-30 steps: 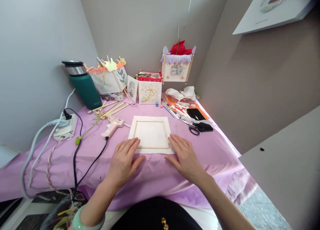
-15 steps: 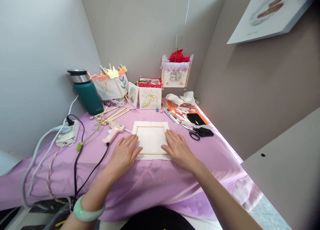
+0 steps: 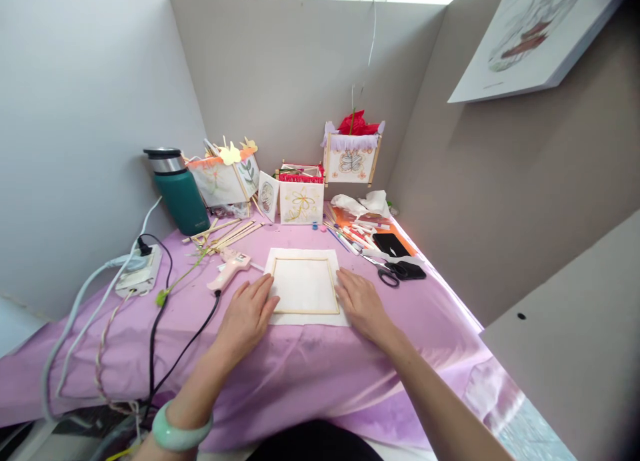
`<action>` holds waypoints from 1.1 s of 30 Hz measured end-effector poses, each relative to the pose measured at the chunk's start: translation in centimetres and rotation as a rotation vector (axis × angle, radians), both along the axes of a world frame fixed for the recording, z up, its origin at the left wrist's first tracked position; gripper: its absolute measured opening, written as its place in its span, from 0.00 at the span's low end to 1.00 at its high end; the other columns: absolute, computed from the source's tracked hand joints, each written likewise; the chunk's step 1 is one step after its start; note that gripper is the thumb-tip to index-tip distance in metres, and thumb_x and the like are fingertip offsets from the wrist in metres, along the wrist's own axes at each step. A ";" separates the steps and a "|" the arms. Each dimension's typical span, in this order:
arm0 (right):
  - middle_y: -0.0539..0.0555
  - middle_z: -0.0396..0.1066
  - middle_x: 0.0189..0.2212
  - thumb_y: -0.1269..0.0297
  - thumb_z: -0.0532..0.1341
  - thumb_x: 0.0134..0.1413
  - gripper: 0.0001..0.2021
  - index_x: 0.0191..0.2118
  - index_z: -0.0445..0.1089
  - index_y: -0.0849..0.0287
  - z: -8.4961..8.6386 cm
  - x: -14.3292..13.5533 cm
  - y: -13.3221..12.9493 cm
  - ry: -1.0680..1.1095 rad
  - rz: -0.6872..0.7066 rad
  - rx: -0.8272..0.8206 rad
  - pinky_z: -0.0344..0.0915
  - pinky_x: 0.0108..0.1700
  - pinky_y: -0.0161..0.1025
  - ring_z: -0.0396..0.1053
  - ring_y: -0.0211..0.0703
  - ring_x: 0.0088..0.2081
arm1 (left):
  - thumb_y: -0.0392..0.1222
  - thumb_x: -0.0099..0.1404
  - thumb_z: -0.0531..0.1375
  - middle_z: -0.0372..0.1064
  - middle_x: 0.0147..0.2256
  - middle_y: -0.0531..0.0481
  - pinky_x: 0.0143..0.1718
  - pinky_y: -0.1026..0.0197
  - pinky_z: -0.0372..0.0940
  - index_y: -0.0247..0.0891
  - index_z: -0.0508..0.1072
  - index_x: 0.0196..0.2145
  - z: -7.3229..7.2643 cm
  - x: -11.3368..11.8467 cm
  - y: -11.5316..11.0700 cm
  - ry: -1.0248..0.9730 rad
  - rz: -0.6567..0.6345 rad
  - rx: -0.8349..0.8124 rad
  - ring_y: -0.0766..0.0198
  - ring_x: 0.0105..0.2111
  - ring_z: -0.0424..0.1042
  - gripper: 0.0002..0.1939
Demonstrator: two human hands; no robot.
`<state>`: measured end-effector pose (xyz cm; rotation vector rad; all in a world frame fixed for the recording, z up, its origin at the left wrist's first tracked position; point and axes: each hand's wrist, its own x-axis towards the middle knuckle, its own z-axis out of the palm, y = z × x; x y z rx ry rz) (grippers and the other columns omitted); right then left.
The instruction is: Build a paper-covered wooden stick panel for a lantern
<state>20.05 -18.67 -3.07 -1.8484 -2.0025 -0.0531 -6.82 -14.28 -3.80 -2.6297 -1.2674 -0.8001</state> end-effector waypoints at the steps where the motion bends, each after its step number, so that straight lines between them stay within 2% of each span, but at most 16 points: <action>1: 0.61 0.64 0.59 0.64 0.47 0.65 0.20 0.57 0.66 0.63 0.1 0.2 0.1 -0.013 -0.030 0.003 0.56 0.58 0.49 0.61 0.50 0.58 | 0.45 0.71 0.46 0.67 0.54 0.36 0.56 0.45 0.60 0.30 0.66 0.54 -0.1 -0.1 0.0 -0.025 0.008 0.009 0.53 0.55 0.66 0.21; 5: 0.58 0.70 0.53 0.66 0.48 0.64 0.17 0.49 0.72 0.59 0.5 0.8 0.7 -0.046 -0.081 0.008 0.58 0.53 0.48 0.65 0.52 0.52 | 0.44 0.70 0.48 0.71 0.51 0.38 0.54 0.45 0.62 0.33 0.68 0.51 -0.1 0.0 0.1 -0.086 0.014 0.041 0.53 0.50 0.70 0.18; 12: 0.57 0.66 0.57 0.64 0.48 0.65 0.17 0.55 0.67 0.53 0.5 0.3 1.8 -0.125 -0.051 0.005 0.57 0.51 0.49 0.61 0.51 0.55 | 0.44 0.69 0.50 0.72 0.50 0.38 0.53 0.44 0.64 0.33 0.69 0.51 -0.1 0.7 0.2 -0.062 -0.002 0.006 0.52 0.49 0.71 0.18; 19: 0.59 0.64 0.59 0.66 0.46 0.65 0.19 0.57 0.65 0.56 0.2 0.3 1.9 -0.153 -0.058 -0.011 0.56 0.51 0.51 0.62 0.53 0.56 | 0.42 0.69 0.49 0.74 0.48 0.42 0.50 0.53 0.68 0.35 0.72 0.47 0.7 0.0 0.0 -0.262 0.038 -0.035 0.57 0.48 0.73 0.16; 24: 0.57 0.64 0.59 0.66 0.44 0.66 0.20 0.57 0.65 0.58 0.0 0.1 1.9 -0.164 -0.046 -0.037 0.54 0.54 0.53 0.58 0.55 0.60 | 0.39 0.68 0.49 0.75 0.45 0.41 0.47 0.51 0.69 0.35 0.71 0.46 0.5 0.1 0.0 -0.171 0.029 0.009 0.55 0.44 0.74 0.15; 33: 0.60 0.66 0.57 0.69 0.45 0.65 0.20 0.55 0.68 0.60 -0.3 0.7 1.6 -0.177 -0.105 -0.013 0.55 0.54 0.51 0.60 0.53 0.59 | 0.38 0.68 0.49 0.75 0.45 0.42 0.47 0.51 0.69 0.38 0.71 0.47 0.4 -0.3 -0.2 -0.126 0.006 0.022 0.56 0.44 0.74 0.14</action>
